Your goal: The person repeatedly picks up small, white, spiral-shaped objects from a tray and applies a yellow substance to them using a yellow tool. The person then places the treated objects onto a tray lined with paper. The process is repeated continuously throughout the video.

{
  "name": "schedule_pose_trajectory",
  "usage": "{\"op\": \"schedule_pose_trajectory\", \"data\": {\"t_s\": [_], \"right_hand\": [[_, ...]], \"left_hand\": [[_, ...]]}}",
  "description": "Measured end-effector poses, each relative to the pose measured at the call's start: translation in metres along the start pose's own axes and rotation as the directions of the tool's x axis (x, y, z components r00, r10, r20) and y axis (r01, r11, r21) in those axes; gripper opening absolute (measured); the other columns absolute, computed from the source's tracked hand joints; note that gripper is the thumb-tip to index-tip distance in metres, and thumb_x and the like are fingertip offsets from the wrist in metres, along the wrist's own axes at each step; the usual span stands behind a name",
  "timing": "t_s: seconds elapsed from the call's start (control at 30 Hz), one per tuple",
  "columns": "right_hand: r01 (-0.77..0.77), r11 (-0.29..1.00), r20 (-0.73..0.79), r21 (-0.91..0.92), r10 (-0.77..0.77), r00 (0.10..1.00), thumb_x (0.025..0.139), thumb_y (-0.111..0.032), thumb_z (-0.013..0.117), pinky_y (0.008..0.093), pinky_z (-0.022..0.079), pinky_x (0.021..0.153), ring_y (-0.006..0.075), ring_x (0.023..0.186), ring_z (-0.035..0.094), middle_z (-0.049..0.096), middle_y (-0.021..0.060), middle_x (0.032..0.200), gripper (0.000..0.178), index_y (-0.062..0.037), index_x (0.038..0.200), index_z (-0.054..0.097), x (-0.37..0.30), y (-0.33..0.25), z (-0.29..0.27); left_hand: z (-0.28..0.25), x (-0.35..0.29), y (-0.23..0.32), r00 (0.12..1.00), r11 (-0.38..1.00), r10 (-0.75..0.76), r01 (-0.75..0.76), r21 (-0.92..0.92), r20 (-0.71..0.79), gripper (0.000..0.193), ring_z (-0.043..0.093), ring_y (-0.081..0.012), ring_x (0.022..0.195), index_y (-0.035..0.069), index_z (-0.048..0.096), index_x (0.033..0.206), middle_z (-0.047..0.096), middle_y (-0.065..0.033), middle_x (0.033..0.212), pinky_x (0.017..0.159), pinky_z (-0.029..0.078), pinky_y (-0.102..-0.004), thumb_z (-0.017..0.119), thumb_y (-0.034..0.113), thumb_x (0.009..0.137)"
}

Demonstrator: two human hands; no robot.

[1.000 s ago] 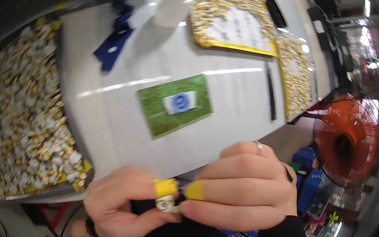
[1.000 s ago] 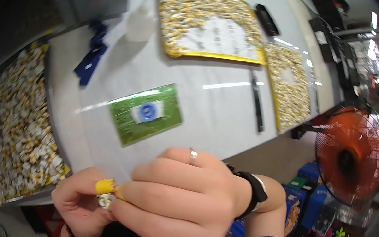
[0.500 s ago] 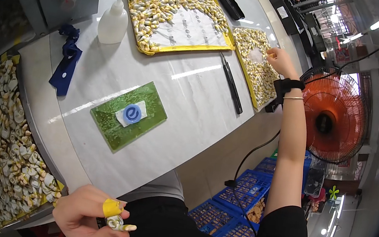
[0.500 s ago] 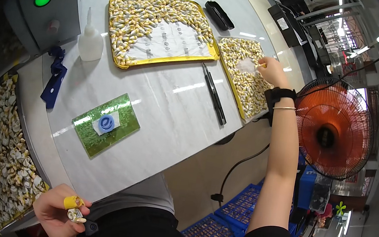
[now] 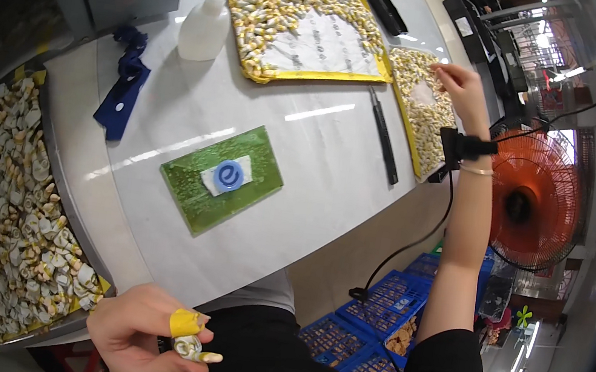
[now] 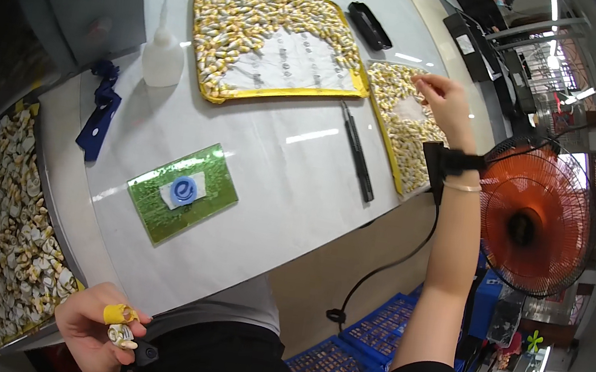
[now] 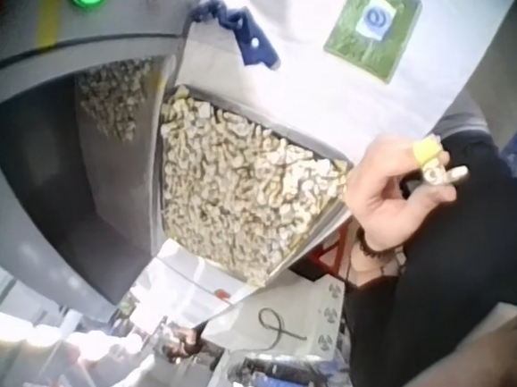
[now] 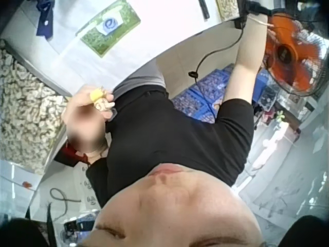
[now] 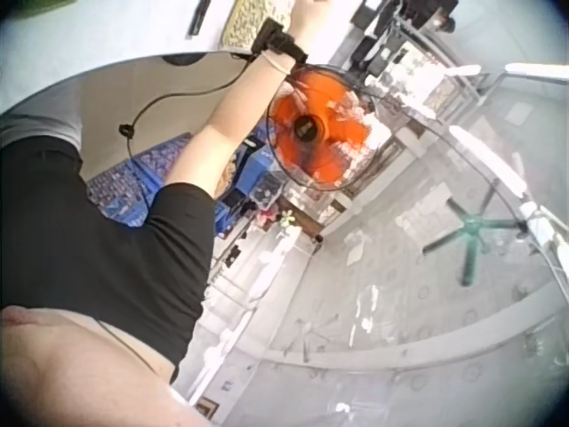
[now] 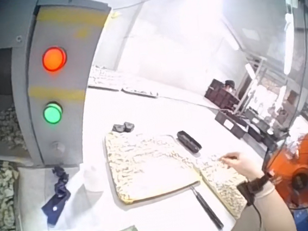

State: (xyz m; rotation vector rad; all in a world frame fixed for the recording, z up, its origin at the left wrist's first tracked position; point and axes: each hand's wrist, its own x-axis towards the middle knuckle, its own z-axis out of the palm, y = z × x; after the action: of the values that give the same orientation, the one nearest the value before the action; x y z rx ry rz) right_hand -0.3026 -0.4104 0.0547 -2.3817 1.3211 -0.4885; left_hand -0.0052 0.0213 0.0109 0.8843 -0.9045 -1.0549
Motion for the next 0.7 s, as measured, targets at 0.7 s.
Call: {"op": "schedule_pose_trajectory", "data": {"t_s": [0.7], "right_hand": [[0.84, 0.543, 0.402, -0.003, -0.768, 0.498, 0.068, -0.004, 0.059, 0.0299, 0.048, 0.065, 0.0217, 0.075, 0.052, 0.052, 0.0064, 0.074, 0.01, -0.0021, 0.076, 0.053, -0.101, -0.22, 0.133]], "left_hand": [[-0.005, -0.009, -0.016, 0.989, 0.99, 0.044, -0.024, 0.141, -0.14, 0.04, 0.062, -0.0195, 0.068, 0.002, 0.061, 0.078, 0.066, -0.0073, 0.07, 0.062, 0.05, -0.0286, 0.085, 0.028, 0.059]]}}
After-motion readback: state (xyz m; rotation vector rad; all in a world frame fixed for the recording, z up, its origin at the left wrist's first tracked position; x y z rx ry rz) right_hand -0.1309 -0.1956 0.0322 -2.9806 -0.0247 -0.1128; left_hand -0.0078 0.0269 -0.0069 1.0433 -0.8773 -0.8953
